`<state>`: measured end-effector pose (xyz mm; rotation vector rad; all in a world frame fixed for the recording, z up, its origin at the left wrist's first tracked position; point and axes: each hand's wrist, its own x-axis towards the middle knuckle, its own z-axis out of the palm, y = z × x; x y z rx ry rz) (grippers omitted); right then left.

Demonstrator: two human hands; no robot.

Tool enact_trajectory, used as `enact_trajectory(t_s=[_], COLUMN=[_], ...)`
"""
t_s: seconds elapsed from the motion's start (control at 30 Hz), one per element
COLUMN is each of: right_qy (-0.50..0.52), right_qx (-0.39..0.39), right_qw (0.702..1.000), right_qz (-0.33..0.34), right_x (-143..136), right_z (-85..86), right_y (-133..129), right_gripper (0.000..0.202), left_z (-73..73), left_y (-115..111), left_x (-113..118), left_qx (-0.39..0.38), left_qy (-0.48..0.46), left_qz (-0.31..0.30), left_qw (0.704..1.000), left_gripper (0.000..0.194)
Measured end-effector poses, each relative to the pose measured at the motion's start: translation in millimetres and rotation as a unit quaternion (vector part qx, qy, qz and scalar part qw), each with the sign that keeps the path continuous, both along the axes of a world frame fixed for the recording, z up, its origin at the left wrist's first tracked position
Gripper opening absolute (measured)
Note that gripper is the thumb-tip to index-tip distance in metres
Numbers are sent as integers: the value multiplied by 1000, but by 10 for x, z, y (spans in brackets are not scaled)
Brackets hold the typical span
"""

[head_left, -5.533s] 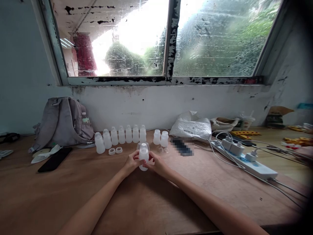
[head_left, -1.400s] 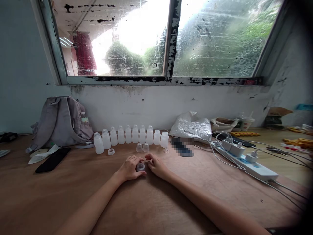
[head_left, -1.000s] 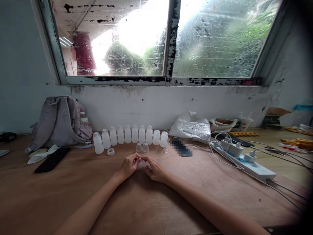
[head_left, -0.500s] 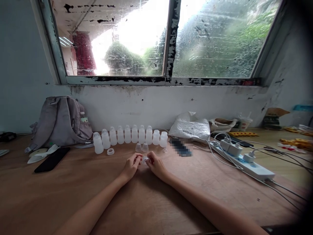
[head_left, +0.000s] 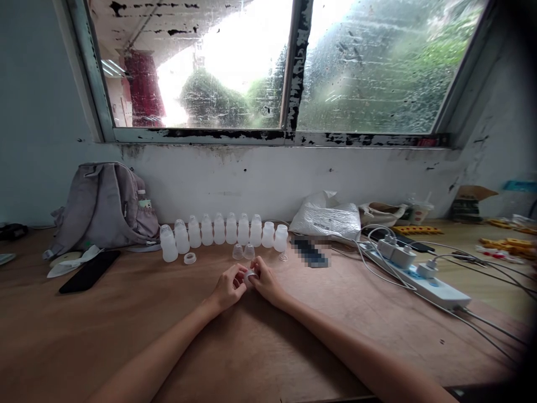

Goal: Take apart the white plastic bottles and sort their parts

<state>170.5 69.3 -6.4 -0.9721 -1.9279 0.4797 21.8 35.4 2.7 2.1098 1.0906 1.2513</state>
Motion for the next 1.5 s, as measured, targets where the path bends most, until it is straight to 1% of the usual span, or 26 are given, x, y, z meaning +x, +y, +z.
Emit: enact_trajectory(t_s=[0.17,0.3,0.4,0.47,0.53,0.6,0.63,0.7,0.83,0.9,0.97,1.03,1.1,1.2,1.3,1.4,1.5], right_qy=[12,28,43,48,47,44,41,33,23,26,27,18,-1,-32,-66,-100,-115], right_qx=[-20,-24,-31,-24,-13,-6,-5,-7,-27,-34,-35,-30,-14,25,31,13,12], right_qw=[1000,999,998,999,999,999,999,999,999,999,999,999,999,992,979,965,959], right_qz=[-7,10,17,8,-3,-2,1,4,12,18,16,-2,-41,-122,-193,-242,-259], right_x=[6,28,46,56,62,65,65,61,50,56,81,128,192,293,363,389,395], right_z=[-2,9,10,10,15,24,28,33,18,5,-1,14,59,174,295,373,412], right_y=[17,21,36,44,44,38,34,28,31,46,90,181,329,629,925,1110,1129], right_gripper=[19,17,19,18,15,11,9,10,14,14,14,17,21,38,48,44,34], left_z=[9,35,19,-4,-22,-31,-35,-42,-58,-62,-64,-70,-80,-95,-104,-115,-121], left_y=[-5,2,23,34,44,60,72,102,161,180,202,235,274,317,326,325,328], left_x=[-3,-17,-13,-6,-7,-24,-36,-64,-94,-97,-103,-117,-137,-164,-177,-180,-177], left_qx=[3,3,24,58,97,120,123,114,51,8,-28,-53,-74,-102,-112,-108,-108], left_qy=[9,1,14,28,43,62,71,77,32,-4,-49,-98,-147,-196,-213,-220,-224], left_qz=[-11,-16,5,33,49,38,25,2,-5,4,32,65,84,97,99,98,100], left_qw=[1000,1000,1000,997,993,990,989,991,998,1000,998,992,983,970,966,964,963], left_gripper=[27,19,18,17,26,35,36,29,17,17,19,21,23,27,29,29,30])
